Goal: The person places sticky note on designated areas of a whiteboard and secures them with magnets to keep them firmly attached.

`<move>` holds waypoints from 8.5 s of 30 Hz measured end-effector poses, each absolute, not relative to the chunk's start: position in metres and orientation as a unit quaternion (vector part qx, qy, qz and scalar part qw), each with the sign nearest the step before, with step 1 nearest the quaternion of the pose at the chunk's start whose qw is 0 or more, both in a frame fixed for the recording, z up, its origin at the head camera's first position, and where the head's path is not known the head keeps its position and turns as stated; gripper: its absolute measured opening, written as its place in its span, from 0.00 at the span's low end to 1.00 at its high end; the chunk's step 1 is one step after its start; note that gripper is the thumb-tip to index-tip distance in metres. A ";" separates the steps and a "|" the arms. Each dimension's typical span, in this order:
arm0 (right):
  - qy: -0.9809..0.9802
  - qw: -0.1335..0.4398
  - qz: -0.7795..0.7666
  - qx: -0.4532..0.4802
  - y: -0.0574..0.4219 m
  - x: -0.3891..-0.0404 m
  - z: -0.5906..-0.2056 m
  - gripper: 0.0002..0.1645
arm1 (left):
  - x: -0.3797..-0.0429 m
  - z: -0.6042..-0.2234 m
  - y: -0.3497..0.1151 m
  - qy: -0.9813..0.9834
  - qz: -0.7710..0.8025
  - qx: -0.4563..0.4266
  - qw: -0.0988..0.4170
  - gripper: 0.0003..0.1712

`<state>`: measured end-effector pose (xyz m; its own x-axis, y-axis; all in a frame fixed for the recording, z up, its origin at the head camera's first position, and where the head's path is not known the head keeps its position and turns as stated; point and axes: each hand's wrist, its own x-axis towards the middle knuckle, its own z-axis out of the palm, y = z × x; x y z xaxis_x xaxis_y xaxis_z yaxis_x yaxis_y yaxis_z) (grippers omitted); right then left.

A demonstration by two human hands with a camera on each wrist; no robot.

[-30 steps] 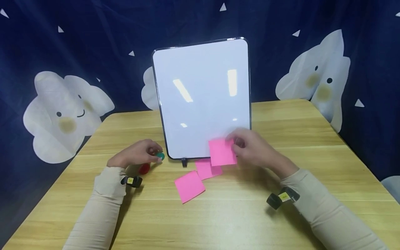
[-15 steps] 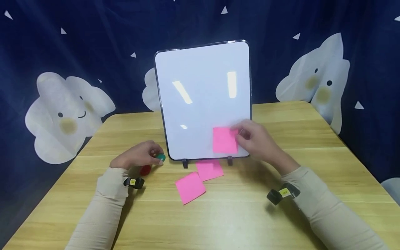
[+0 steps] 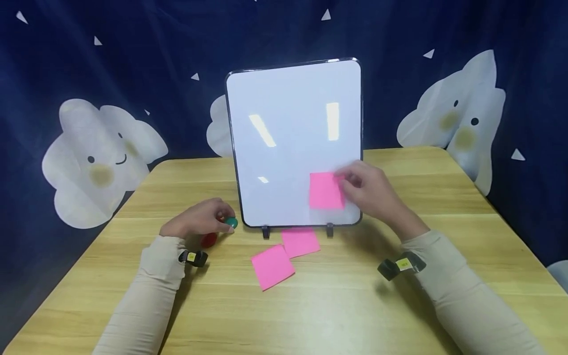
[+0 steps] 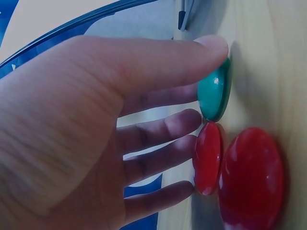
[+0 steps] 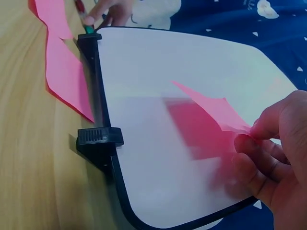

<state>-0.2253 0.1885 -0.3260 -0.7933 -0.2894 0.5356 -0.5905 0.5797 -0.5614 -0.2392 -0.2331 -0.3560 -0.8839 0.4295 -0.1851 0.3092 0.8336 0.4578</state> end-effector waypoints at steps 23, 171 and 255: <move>-0.860 0.280 0.351 0.244 0.186 -0.239 -0.303 0.12 | -0.239 -0.357 -0.230 0.958 0.184 0.178 0.132 0.18; -0.885 0.332 0.285 0.160 0.189 -0.247 -0.320 0.23 | -0.243 -0.367 -0.235 0.943 0.276 0.182 -0.044 0.21; -0.883 0.340 0.292 0.141 0.189 -0.248 -0.325 0.21 | -0.249 -0.326 -0.159 0.840 0.272 0.314 -0.349 0.14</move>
